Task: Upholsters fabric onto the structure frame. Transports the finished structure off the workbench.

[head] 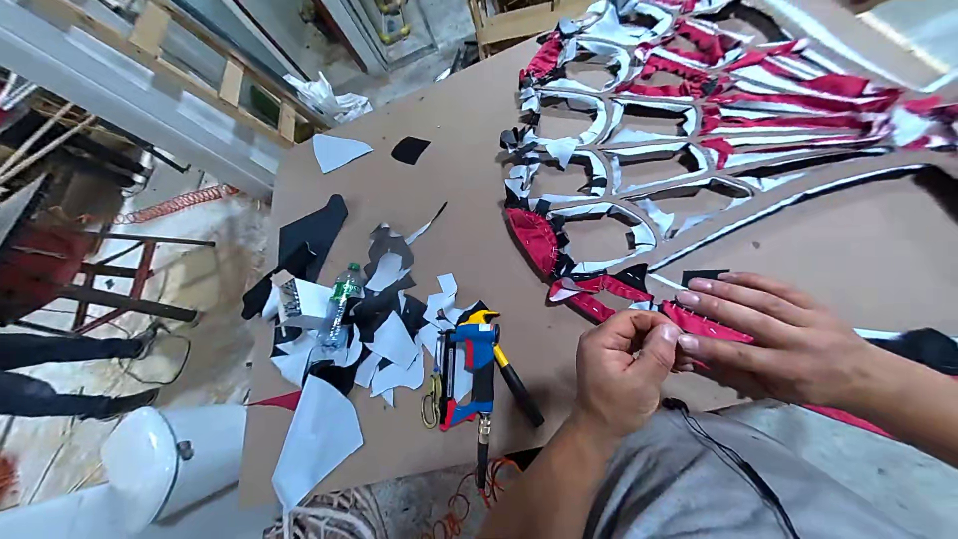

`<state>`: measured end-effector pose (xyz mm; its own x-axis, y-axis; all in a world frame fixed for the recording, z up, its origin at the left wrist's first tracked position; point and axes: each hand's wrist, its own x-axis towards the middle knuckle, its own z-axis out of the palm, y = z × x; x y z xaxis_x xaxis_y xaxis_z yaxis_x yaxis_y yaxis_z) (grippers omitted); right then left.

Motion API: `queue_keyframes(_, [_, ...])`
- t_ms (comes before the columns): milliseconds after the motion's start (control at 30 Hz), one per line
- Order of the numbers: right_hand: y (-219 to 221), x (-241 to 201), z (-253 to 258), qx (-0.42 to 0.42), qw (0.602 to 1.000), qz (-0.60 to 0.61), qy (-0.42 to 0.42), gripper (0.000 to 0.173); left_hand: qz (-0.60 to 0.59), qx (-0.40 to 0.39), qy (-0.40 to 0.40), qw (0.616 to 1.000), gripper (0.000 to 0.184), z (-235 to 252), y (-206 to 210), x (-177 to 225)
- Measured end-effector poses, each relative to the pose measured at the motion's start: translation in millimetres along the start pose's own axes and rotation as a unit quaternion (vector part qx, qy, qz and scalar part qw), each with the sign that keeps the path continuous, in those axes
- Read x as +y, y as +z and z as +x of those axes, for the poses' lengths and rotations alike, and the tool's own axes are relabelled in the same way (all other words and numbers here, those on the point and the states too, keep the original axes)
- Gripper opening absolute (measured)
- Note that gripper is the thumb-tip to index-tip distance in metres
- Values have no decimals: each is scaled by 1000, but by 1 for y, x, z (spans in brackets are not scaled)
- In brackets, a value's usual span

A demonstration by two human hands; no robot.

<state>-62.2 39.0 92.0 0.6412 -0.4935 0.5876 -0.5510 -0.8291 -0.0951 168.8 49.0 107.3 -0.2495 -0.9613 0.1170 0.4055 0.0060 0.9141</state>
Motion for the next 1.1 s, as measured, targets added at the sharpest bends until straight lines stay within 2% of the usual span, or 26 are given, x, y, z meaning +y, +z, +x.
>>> queue_keyframes(167, [-1, -3, 6, -9, 1000, -22, 11, 39, 14, 28, 7, 999, 15, 0, 5, 0])
queue_keyframes(333, [-2, -5, 9, -10, 999, -30, 26, 33, 0, 60, 40, 997, 17, 4, 12, -6])
queue_keyframes(867, [-1, -13, 9, 2, 997, -49, 63, 34, -46, 120, -1, 992, 18, 9, 24, -8])
queue_keyframes(933, [-7, -13, 9, 1, 998, -28, 54, 34, -53, 74, -6, 996, 17, 8, 18, -3])
queue_keyframes(967, [-13, -11, 10, -4, 999, -11, 44, 34, -51, 22, -6, 998, 17, 8, 10, 3])
queue_keyframes(1033, [-31, -7, 12, -24, 999, 41, 19, 32, 9, -96, 4, 995, 16, 11, -7, 17])
queue_keyframes(1100, [-48, -7, 12, -55, 996, 74, -3, 31, 86, -177, 17, 980, 15, 10, -17, 27])
